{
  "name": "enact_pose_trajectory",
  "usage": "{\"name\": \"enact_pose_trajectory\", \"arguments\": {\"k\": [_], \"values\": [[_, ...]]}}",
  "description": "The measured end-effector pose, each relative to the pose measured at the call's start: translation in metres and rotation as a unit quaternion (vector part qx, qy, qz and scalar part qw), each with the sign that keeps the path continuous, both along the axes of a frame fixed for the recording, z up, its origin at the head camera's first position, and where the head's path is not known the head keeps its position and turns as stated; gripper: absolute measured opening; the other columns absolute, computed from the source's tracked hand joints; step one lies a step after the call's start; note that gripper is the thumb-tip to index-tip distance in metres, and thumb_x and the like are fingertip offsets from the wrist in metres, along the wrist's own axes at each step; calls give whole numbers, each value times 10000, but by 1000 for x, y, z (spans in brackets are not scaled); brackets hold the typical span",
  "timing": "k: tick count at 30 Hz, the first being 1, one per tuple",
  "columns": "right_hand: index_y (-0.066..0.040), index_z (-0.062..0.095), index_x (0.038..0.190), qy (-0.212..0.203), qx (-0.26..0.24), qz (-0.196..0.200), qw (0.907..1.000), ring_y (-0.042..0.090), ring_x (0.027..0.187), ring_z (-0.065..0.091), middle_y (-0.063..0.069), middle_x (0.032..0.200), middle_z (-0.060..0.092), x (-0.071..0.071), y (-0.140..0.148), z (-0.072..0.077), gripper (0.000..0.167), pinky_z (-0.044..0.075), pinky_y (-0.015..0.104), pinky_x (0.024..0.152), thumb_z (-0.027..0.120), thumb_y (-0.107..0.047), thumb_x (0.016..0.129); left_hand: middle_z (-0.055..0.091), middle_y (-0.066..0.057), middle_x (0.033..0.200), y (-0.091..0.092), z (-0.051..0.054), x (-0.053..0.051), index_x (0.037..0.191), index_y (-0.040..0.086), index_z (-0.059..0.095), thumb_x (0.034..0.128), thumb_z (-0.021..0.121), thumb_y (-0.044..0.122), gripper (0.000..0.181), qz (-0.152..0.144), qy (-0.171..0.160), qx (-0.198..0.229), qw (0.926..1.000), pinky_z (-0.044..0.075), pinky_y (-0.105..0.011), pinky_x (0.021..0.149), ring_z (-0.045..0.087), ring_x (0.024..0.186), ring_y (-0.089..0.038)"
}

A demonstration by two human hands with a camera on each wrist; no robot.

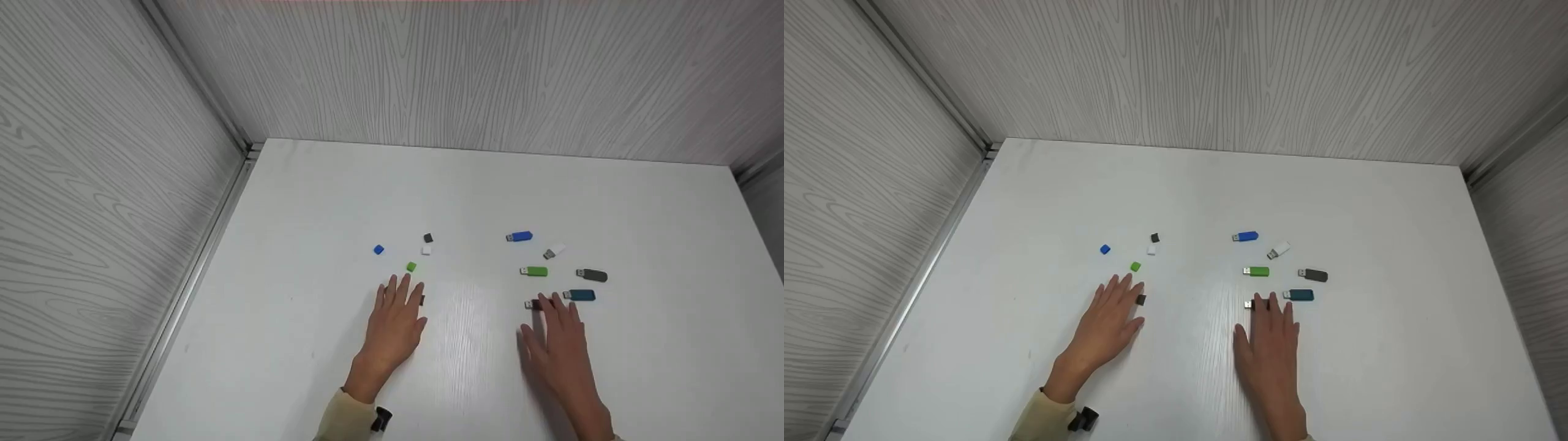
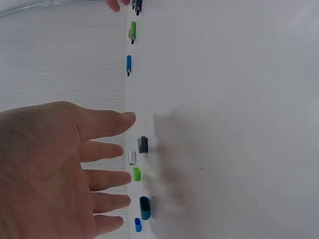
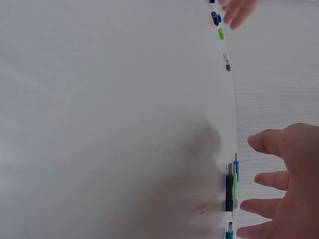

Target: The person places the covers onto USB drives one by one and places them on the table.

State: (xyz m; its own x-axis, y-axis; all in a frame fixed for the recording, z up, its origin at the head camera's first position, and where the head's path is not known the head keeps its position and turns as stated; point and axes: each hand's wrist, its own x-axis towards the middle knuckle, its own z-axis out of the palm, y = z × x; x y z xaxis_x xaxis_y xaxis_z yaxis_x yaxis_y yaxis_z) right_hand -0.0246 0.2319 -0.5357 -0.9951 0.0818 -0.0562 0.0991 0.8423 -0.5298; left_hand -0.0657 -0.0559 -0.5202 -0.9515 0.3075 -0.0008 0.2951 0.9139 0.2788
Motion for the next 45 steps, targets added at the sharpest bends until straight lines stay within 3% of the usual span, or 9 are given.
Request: {"name": "enact_pose_trajectory", "arguments": {"k": [4,8,25,30,33,39,45], "values": [[22,341,1606,30,-86,-58,9999,551,1568,185,323,1683,254,0,-1,2,655,187,684,1270,592,-248,1065,482,-234,1614,0,-1,-1,1430,40,612,997,729,200,477,23,174,-134,9998,328,-568,1269,403,1545,-446],[6,336,1612,-66,-101,-160,9998,522,1537,220,309,1682,250,0,-1,3,655,244,682,1247,589,-252,1065,494,-239,1601,1,-2,-1,1374,39,639,983,745,184,430,17,247,-137,9996,331,-567,1266,413,1537,-449],[6,372,1591,-68,-58,-224,9997,545,1433,315,340,1576,342,-5,4,-3,649,323,717,1134,617,-233,1040,561,-173,1537,2,4,-9,1362,85,659,989,739,189,395,234,347,-42,9991,402,-589,1215,505,1470,-381],[-4,376,1592,-39,-136,-251,9996,546,1438,314,339,1578,341,-5,4,-4,640,316,726,1125,617,-227,1043,662,-111,1380,1,6,-11,1322,112,709,979,745,153,347,299,698,-110,9971,549,-414,1003,614,1252,-278],[-11,357,1603,-134,-199,-271,9993,546,1459,291,333,1595,320,-6,5,-4,642,296,742,1131,598,-237,1052,718,-78,1220,1,8,-13,1286,135,741,981,738,142,305,410,797,-64,9960,516,-340,821,634,1073,-226],[0,330,1615,-252,-275,-295,9989,540,1469,271,334,1602,299,-9,6,-3,656,282,750,1139,581,-228,1053,744,-59,1042,2,8,-15,1239,113,756,976,741,141,265,580,547,416,9959,524,-293,738,659,910,-190],[4,297,1630,-513,-441,-346,9971,535,1502,225,336,1630,258,-12,9,-3,673,233,727,1188,556,-214,1050,784,-74,1026,1,3,-14,1235,83,730,1017,692,175,240,641,-53,1075,9921,572,-323,684,739,861,-210]]}}
